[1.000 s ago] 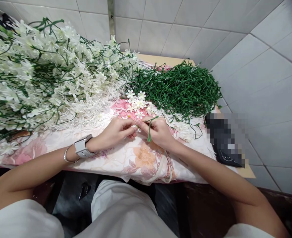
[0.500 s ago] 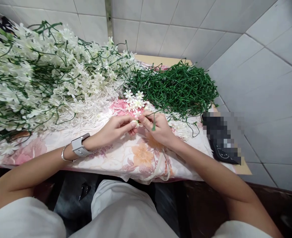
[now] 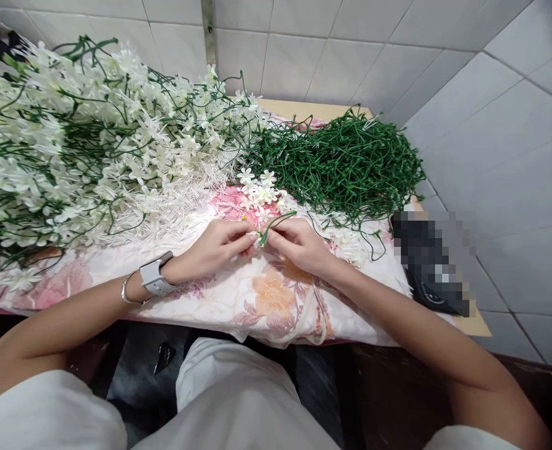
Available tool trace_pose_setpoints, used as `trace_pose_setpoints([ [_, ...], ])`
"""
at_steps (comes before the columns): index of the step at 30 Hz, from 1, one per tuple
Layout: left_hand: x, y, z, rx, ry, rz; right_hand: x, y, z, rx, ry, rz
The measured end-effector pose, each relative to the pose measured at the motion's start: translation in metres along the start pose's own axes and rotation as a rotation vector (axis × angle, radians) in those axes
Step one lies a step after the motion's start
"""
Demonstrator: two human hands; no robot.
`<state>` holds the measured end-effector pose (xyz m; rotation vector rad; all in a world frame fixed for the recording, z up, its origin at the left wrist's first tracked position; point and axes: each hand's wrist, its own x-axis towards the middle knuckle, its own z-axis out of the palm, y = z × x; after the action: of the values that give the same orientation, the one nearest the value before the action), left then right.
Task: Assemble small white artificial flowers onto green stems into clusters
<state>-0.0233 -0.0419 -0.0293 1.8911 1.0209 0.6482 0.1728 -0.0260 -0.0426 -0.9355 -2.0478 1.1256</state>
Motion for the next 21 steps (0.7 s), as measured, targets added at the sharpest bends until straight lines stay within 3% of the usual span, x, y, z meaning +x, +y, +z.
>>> trace_pose_setpoints([
  [4, 0.000, -0.004, 0.003, 0.067, 0.010, 0.017, -0.002, 0.007, 0.005, -0.051, 0.030, -0.053],
  [13, -0.001, -0.001, 0.009, -0.026, -0.006, -0.036, -0.003, 0.010, 0.010, -0.261, 0.018, -0.231],
  [16, 0.000, -0.001, 0.009, 0.008, 0.006, -0.063, -0.003, 0.001, 0.004, -0.242, 0.032, -0.139],
  [21, 0.003, 0.005, -0.005, 0.102, 0.008, -0.043, 0.000, -0.013, -0.014, 0.195, 0.269, 0.051],
])
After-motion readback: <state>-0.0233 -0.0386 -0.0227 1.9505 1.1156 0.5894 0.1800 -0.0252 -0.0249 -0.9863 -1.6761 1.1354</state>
